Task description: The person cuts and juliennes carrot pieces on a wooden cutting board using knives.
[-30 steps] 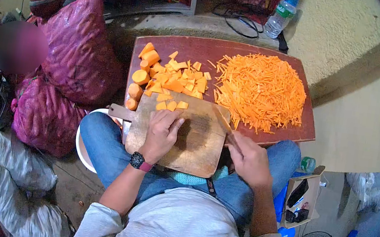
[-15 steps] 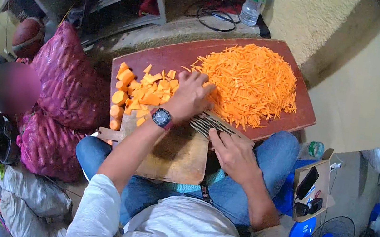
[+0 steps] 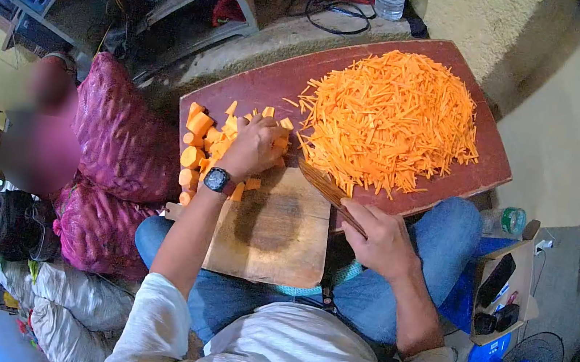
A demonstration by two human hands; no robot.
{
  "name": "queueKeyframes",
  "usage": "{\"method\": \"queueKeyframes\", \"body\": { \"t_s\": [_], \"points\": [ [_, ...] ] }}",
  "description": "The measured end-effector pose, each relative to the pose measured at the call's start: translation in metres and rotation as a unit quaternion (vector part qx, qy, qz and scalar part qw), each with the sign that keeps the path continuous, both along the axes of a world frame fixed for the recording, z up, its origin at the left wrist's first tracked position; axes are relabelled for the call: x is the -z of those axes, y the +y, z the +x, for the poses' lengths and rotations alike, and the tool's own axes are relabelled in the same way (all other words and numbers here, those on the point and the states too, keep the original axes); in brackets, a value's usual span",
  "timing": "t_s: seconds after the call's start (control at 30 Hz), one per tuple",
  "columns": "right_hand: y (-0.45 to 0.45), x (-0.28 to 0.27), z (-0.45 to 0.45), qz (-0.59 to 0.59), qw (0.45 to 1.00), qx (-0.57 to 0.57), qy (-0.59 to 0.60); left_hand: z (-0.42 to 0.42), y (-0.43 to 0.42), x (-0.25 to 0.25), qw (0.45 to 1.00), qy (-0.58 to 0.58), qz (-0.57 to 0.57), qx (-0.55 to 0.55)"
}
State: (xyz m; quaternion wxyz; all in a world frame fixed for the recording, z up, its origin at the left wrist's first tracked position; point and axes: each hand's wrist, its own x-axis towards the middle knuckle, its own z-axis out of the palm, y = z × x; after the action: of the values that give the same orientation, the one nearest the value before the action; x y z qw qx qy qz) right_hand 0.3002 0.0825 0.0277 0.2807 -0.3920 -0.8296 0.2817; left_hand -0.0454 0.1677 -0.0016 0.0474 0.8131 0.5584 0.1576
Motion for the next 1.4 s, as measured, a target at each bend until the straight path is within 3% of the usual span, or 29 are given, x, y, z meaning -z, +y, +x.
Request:
{"method": "queueKeyframes", "body": {
  "t_s": [0.23,0.33,0.43,0.63,0.9,1.17,1.33,1.4],
  "points": [
    [0.005,0.007,0.001,0.009,0.999,0.016,0.035,0.008,-0.005,-0.008,0.999,-0.040,0.020,-0.026],
    [0.006,0.011,-0.001,0.024,0.999,0.010,0.041,0.017,-0.043,-0.016,0.986,-0.093,0.135,-0.037],
    [-0.002,0.003,-0.004,-0.002,0.999,-0.002,0.040,0.032,-0.111,-0.007,0.984,-0.095,0.153,-0.010],
    [-0.040,-0.022,-0.021,-0.094,0.994,-0.044,0.042,0.067,-0.199,-0.001,0.992,-0.116,0.048,-0.023],
    [-0.060,-0.047,-0.044,-0.147,0.985,-0.035,-0.080,0.050,-0.190,0.013,0.975,-0.206,0.073,-0.029],
    [-0.067,-0.062,-0.062,-0.198,0.974,-0.050,-0.096,0.050,-0.196,0.011,0.972,-0.228,0.047,-0.023],
    [-0.077,-0.072,-0.064,-0.143,0.981,-0.065,-0.114,0.051,-0.195,0.010,0.982,-0.178,0.056,-0.031],
    [-0.082,-0.081,-0.068,-0.189,0.959,-0.038,-0.207,0.052,-0.195,0.008,0.983,-0.170,0.060,-0.022]
  ]
}}
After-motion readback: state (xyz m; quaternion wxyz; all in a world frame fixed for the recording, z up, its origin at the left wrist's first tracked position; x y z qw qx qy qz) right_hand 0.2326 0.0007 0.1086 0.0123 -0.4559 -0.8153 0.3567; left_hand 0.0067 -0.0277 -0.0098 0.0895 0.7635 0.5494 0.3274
